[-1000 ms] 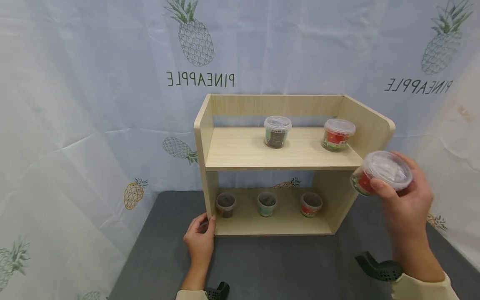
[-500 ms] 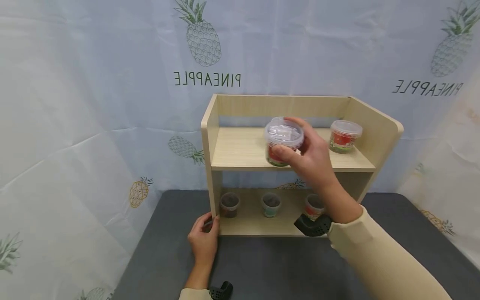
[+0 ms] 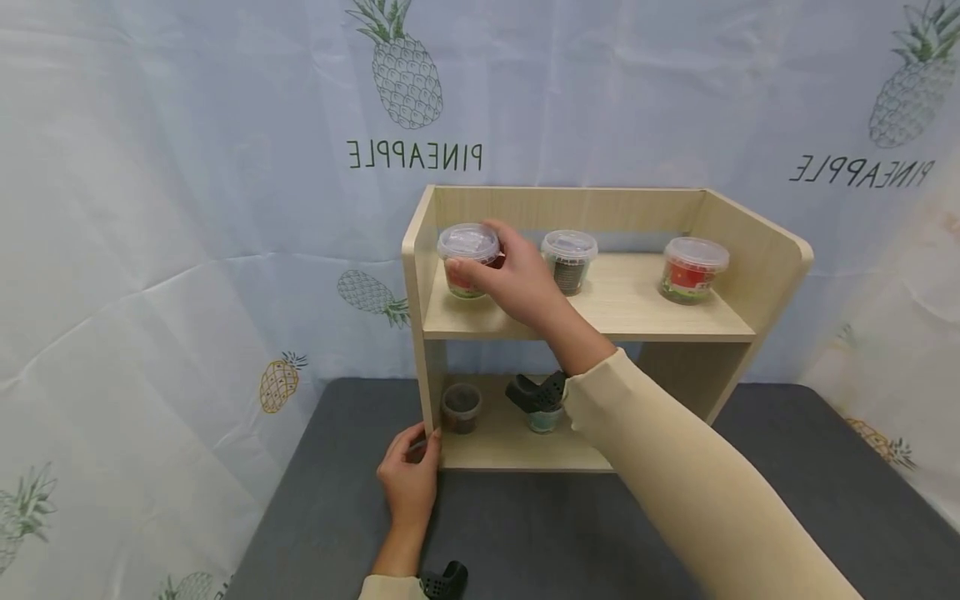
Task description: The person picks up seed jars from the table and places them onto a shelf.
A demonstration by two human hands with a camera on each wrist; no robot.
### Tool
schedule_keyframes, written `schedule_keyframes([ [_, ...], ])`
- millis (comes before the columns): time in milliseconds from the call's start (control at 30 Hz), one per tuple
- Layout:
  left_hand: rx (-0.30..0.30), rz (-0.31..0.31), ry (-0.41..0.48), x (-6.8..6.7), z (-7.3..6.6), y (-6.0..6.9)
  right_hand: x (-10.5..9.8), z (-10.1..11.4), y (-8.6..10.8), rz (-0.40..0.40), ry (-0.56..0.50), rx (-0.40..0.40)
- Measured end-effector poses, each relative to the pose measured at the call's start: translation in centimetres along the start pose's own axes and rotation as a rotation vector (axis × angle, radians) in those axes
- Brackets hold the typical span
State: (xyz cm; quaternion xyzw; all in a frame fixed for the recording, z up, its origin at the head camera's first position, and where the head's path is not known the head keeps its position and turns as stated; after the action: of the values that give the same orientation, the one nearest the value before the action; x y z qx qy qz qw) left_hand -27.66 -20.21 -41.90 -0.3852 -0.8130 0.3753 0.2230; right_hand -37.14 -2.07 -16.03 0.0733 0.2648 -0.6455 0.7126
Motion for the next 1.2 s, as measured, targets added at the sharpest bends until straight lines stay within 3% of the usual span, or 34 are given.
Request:
schedule_keyframes([
  [167,0.001,0.016,-0.001,-0.1,-1.9,-0.6,0.9,-0.8,-1.4,0.002,-0.001,0.078],
  [367,0.001,0.019,0.013,0.0,-2.5,-0.7,1.9,-1.7,-2.5,0.025,0.003,0.136],
  [567,0.005,0.008,0.030,-0.1,-2.5,-0.8,2.4,-2.4,-2.8,0.046,-0.017,0.170],
  [1200,-0.025,0.016,0.039,-0.2,-1.8,-0.7,2.7,-2.2,-2.5,0.021,-0.029,0.147],
])
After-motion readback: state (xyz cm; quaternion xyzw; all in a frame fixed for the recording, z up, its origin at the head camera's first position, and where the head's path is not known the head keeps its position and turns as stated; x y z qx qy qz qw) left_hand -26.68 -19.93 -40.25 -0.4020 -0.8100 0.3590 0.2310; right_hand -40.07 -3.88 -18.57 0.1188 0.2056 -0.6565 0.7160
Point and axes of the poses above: each hand's wrist, its own y-axis away from the middle knuckle, its own x-axis out of the palm, z = x × y, the point moved 10 cm from there along -y, towards the middle knuckle, and after that the axes turned 12 degrees about x, right-handed, at the moved point
